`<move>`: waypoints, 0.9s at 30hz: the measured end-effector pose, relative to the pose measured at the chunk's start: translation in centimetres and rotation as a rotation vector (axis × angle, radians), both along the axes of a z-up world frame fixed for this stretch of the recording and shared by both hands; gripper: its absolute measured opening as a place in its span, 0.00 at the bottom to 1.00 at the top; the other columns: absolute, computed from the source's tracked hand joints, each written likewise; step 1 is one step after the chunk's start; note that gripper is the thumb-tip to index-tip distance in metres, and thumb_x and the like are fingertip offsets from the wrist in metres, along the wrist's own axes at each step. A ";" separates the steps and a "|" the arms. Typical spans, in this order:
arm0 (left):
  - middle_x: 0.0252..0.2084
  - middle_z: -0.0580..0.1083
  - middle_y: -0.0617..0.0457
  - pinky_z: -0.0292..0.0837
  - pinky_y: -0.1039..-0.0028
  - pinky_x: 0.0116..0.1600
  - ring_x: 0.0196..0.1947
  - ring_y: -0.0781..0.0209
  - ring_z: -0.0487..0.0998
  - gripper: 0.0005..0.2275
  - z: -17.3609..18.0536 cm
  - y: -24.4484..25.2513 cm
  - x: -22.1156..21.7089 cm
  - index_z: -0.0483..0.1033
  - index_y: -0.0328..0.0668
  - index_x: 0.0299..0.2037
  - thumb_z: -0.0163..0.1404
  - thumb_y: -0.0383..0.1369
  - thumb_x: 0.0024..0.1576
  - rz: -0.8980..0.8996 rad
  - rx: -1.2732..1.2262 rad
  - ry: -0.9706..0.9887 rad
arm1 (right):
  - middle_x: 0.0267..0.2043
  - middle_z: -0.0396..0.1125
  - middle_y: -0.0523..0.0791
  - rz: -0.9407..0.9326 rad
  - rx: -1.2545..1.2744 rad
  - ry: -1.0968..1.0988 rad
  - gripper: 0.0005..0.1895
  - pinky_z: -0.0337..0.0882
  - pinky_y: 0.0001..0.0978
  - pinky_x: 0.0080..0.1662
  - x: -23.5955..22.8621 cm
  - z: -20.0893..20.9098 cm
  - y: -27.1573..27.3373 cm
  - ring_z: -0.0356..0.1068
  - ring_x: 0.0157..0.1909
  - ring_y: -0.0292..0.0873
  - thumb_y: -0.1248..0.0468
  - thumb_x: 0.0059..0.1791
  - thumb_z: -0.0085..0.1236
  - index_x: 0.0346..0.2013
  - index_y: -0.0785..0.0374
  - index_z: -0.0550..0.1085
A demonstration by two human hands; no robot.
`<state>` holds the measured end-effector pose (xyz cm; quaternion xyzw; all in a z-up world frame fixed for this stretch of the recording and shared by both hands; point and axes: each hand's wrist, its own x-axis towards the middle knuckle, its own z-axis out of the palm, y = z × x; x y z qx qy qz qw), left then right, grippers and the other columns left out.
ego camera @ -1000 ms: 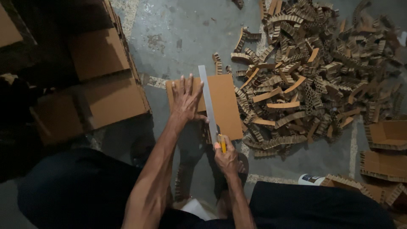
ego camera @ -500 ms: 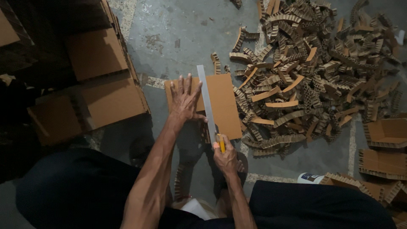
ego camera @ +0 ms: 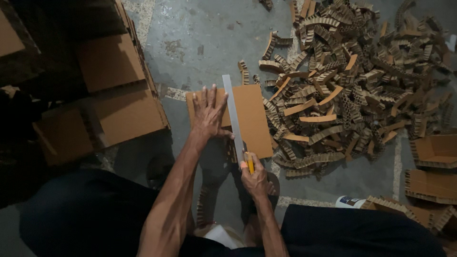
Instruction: The person sits on the floor and uses a utility knife and a metal ruler to cut corrugated cardboard sheets into smaller pieces. The person repeatedly measures, scores, and snaps the cardboard, then folds the cut pieces and places them aside.
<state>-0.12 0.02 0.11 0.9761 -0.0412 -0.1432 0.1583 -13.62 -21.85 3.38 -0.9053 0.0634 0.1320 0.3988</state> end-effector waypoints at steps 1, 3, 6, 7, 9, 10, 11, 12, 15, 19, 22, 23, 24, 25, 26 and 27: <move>0.79 0.33 0.35 0.22 0.33 0.73 0.77 0.29 0.29 0.72 0.0 0.0 -0.1 0.38 0.49 0.77 0.62 0.73 0.22 -0.001 -0.002 -0.008 | 0.34 0.71 0.54 -0.001 -0.012 -0.010 0.19 0.72 0.46 0.39 -0.1 0.0 0.0 0.74 0.35 0.54 0.58 0.50 0.54 0.54 0.58 0.71; 0.79 0.33 0.36 0.23 0.34 0.73 0.77 0.31 0.29 0.75 0.1 0.0 -0.1 0.36 0.39 0.77 0.62 0.74 0.20 0.008 0.003 0.001 | 0.33 0.72 0.52 -0.016 -0.003 -0.019 0.18 0.72 0.45 0.39 -0.1 -0.3 -0.1 0.74 0.35 0.53 0.58 0.50 0.54 0.53 0.58 0.71; 0.79 0.33 0.37 0.24 0.37 0.74 0.78 0.33 0.30 0.77 0.2 0.1 -0.1 0.35 0.31 0.76 0.61 0.75 0.20 0.014 0.020 0.006 | 0.33 0.71 0.52 -0.020 0.032 -0.023 0.16 0.72 0.44 0.39 0.0 -0.8 -0.1 0.74 0.34 0.52 0.59 0.49 0.53 0.51 0.58 0.71; 0.79 0.33 0.38 0.24 0.38 0.74 0.78 0.34 0.30 0.78 0.3 0.1 -0.1 0.35 0.29 0.75 0.61 0.74 0.20 0.014 0.027 0.007 | 0.33 0.71 0.52 -0.019 0.047 -0.022 0.16 0.72 0.43 0.39 0.0 -0.9 -0.1 0.74 0.34 0.52 0.60 0.49 0.53 0.50 0.59 0.71; 0.79 0.33 0.39 0.24 0.40 0.75 0.78 0.35 0.30 0.77 0.4 0.1 -0.1 0.35 0.30 0.76 0.61 0.74 0.20 0.022 0.036 0.016 | 0.33 0.71 0.52 -0.019 0.053 -0.013 0.14 0.72 0.44 0.39 0.0 -1.1 -0.2 0.74 0.34 0.53 0.59 0.50 0.53 0.49 0.58 0.71; 0.79 0.33 0.39 0.24 0.40 0.75 0.78 0.36 0.30 0.77 0.4 0.0 -0.2 0.35 0.31 0.76 0.62 0.74 0.20 0.023 0.039 0.023 | 0.32 0.71 0.52 -0.021 0.054 -0.006 0.13 0.72 0.44 0.39 -0.1 -1.2 -0.4 0.74 0.34 0.54 0.59 0.50 0.53 0.49 0.58 0.71; 0.79 0.33 0.39 0.24 0.40 0.75 0.78 0.36 0.30 0.77 0.4 -0.1 -0.3 0.35 0.30 0.76 0.62 0.74 0.20 0.024 0.029 0.010 | 0.33 0.71 0.52 -0.019 0.036 -0.007 0.14 0.72 0.44 0.39 -0.2 -1.2 -0.5 0.74 0.34 0.53 0.59 0.50 0.54 0.49 0.58 0.71; 0.80 0.33 0.39 0.24 0.40 0.75 0.78 0.35 0.30 0.78 0.4 -0.1 -0.4 0.35 0.30 0.76 0.62 0.74 0.19 0.027 0.020 -0.005 | 0.33 0.71 0.52 -0.015 0.019 -0.009 0.14 0.71 0.44 0.39 -0.2 -1.2 -0.5 0.73 0.34 0.53 0.60 0.50 0.54 0.49 0.58 0.71; 0.80 0.33 0.39 0.24 0.40 0.75 0.78 0.35 0.29 0.77 0.4 0.0 -0.3 0.35 0.31 0.76 0.63 0.73 0.20 0.036 0.003 0.000 | 0.35 0.71 0.52 -0.004 -0.014 -0.055 0.15 0.71 0.44 0.39 -0.1 -1.2 -0.4 0.72 0.36 0.53 0.60 0.49 0.55 0.50 0.57 0.71; 0.79 0.33 0.39 0.22 0.40 0.75 0.78 0.36 0.28 0.77 0.5 -0.1 -0.3 0.35 0.31 0.76 0.63 0.73 0.19 0.037 0.014 0.006 | 0.32 0.69 0.54 -0.026 -0.026 0.050 0.16 0.71 0.46 0.39 -0.1 -1.3 -0.5 0.72 0.33 0.54 0.59 0.50 0.53 0.51 0.57 0.71; 0.80 0.32 0.39 0.22 0.41 0.75 0.78 0.36 0.28 0.78 0.6 0.0 -0.1 0.34 0.32 0.76 0.63 0.73 0.19 0.036 -0.001 0.037 | 0.34 0.70 0.52 -0.003 -0.006 0.044 0.15 0.72 0.46 0.39 0.1 -1.5 -0.5 0.73 0.34 0.52 0.60 0.50 0.52 0.51 0.58 0.70; 0.80 0.33 0.39 0.22 0.41 0.75 0.78 0.36 0.28 0.78 0.6 0.0 -0.2 0.34 0.32 0.76 0.63 0.73 0.19 0.040 -0.002 0.033 | 0.34 0.70 0.52 0.001 -0.005 0.028 0.16 0.72 0.46 0.39 0.1 -1.5 -0.5 0.73 0.35 0.52 0.60 0.50 0.53 0.51 0.58 0.70; 0.80 0.33 0.39 0.22 0.41 0.75 0.78 0.36 0.28 0.78 0.6 0.0 -0.2 0.34 0.32 0.76 0.63 0.73 0.19 0.042 -0.003 0.027 | 0.34 0.70 0.51 0.003 -0.006 0.012 0.16 0.72 0.46 0.40 0.1 -1.5 -0.5 0.73 0.35 0.51 0.60 0.50 0.53 0.52 0.59 0.70; 0.80 0.33 0.40 0.22 0.41 0.76 0.78 0.37 0.29 0.78 0.7 -0.1 -0.2 0.34 0.32 0.76 0.63 0.72 0.19 0.045 -0.004 0.022 | 0.35 0.70 0.51 0.006 -0.006 -0.005 0.17 0.72 0.46 0.40 0.2 -1.4 -0.5 0.73 0.36 0.51 0.60 0.49 0.54 0.52 0.59 0.70; 0.80 0.33 0.40 0.22 0.41 0.75 0.78 0.37 0.28 0.78 0.7 -0.1 -0.2 0.34 0.32 0.76 0.63 0.73 0.19 0.042 -0.002 0.021 | 0.35 0.71 0.51 0.005 -0.007 0.016 0.16 0.72 0.46 0.40 0.2 -1.4 -0.5 0.73 0.36 0.51 0.60 0.50 0.54 0.52 0.59 0.70; 0.79 0.32 0.39 0.21 0.41 0.75 0.78 0.37 0.28 0.78 0.6 -0.1 -0.2 0.34 0.31 0.76 0.63 0.73 0.19 0.039 0.001 0.021 | 0.35 0.71 0.51 0.004 -0.009 0.036 0.16 0.72 0.46 0.40 0.2 -1.3 -0.5 0.74 0.36 0.51 0.60 0.50 0.53 0.52 0.59 0.70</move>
